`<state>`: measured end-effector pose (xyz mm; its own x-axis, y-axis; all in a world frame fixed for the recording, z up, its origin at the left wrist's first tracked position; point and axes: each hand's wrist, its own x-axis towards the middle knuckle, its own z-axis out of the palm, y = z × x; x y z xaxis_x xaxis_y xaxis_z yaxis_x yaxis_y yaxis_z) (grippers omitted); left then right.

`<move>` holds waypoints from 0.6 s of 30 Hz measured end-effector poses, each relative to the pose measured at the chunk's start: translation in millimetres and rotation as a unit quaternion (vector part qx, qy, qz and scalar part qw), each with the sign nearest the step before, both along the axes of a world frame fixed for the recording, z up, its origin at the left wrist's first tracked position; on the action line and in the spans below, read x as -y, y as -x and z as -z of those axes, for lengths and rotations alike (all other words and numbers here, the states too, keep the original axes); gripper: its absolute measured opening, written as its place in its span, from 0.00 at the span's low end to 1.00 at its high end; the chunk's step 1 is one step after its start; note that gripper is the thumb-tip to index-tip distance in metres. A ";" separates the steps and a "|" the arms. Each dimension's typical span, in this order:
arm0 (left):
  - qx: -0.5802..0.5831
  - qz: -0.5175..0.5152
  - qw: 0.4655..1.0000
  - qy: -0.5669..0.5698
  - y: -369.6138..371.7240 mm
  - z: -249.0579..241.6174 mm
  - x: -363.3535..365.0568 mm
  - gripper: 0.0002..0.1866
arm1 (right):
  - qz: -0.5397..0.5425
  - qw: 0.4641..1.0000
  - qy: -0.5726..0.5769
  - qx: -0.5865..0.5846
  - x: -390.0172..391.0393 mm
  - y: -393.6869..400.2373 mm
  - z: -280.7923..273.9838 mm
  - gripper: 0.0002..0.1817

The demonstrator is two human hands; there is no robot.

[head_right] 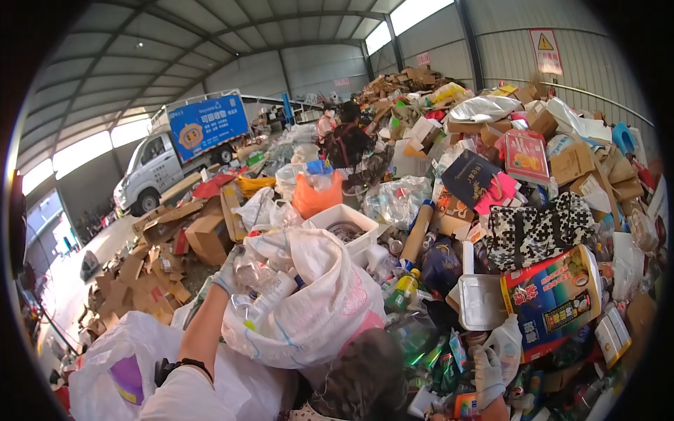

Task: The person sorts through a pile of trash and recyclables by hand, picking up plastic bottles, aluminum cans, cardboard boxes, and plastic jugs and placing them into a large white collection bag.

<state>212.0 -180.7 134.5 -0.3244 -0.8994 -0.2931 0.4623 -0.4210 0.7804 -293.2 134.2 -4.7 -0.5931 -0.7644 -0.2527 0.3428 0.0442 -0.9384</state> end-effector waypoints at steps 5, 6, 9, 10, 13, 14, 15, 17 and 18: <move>0.038 -0.007 0.999 -0.016 -7.8 14.2 10.2 0.31 | -0.040 0.997 -0.024 -0.057 0.6 -8.5 -1.7 0.10; 0.049 -0.012 0.999 -0.018 -6.9 13.7 10.8 0.32 | -0.042 0.997 -0.027 -0.058 4.3 -3.2 13.6 0.10; -0.024 0.078 0.995 0.065 -0.2 12.7 11.4 0.28 | -0.024 0.992 -0.034 -0.121 5.4 9.9 33.9 0.13; 0.022 0.047 0.998 0.046 -1.3 11.8 9.1 0.28 | -0.027 0.990 -0.047 -0.129 3.9 10.7 30.1 0.14; 0.077 0.096 0.992 0.043 -25.6 41.4 27.4 0.29 | -0.050 0.985 -0.047 -0.157 3.1 15.8 38.7 0.19; 0.116 0.090 0.988 0.039 -27.1 41.7 28.1 0.31 | -0.066 0.982 -0.072 -0.164 2.1 13.4 27.2 0.20; 0.155 0.084 0.984 0.033 -28.6 42.1 29.2 0.33 | -0.084 0.977 -0.096 -0.172 1.4 10.8 15.7 0.21; 0.204 0.066 0.971 -0.104 -21.2 20.7 1.3 0.39 | -0.097 0.977 -0.089 -0.170 -0.9 3.0 8.3 0.18; 0.201 0.062 0.972 -0.106 -22.5 23.4 1.7 0.39 | -0.095 0.979 -0.074 -0.165 -0.2 1.4 6.1 0.15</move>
<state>234.6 -182.4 111.1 -0.2470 -0.7658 -0.5938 0.0725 -0.6257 0.7767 -294.5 134.4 -10.8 -0.5115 -0.8386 -0.1875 -0.0058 0.2216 -0.9751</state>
